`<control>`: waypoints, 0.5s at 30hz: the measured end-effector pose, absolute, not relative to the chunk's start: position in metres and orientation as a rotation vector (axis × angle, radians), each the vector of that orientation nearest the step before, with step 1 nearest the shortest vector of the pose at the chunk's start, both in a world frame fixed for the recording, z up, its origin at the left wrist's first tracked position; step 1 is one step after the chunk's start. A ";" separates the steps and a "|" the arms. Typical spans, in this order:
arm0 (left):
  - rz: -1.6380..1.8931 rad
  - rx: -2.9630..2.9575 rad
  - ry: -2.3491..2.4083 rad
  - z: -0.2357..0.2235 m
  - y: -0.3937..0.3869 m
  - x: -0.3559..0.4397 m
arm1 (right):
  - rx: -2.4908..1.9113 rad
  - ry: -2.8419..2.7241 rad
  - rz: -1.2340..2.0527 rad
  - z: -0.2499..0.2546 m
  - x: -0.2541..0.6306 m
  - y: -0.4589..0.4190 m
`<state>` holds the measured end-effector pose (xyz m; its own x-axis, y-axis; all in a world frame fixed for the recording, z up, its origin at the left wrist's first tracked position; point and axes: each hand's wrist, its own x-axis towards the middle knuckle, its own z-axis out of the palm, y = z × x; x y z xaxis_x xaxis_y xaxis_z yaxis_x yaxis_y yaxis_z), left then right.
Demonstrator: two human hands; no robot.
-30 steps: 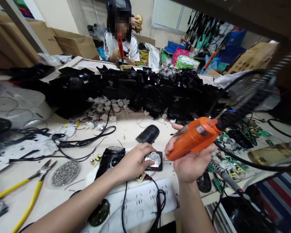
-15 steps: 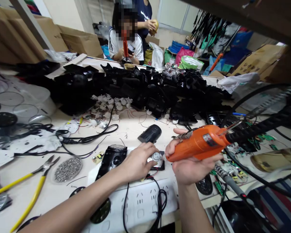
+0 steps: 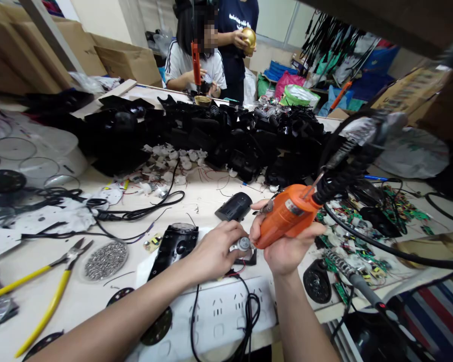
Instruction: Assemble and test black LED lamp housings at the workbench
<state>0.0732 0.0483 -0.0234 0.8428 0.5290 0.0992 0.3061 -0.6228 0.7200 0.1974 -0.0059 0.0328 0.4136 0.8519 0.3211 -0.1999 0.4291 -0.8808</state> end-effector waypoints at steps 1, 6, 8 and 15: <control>0.393 2.280 0.604 -0.024 0.048 0.073 | -0.890 -0.893 0.786 0.033 0.197 -0.006; 0.391 2.272 0.610 -0.023 0.048 0.074 | -0.920 -0.849 0.793 0.032 0.197 -0.009; 0.391 2.270 0.611 -0.023 0.049 0.074 | -0.909 -0.849 0.792 0.032 0.198 -0.008; 0.402 2.255 0.627 -0.025 0.046 0.073 | -0.872 -0.810 0.760 0.030 0.197 -0.011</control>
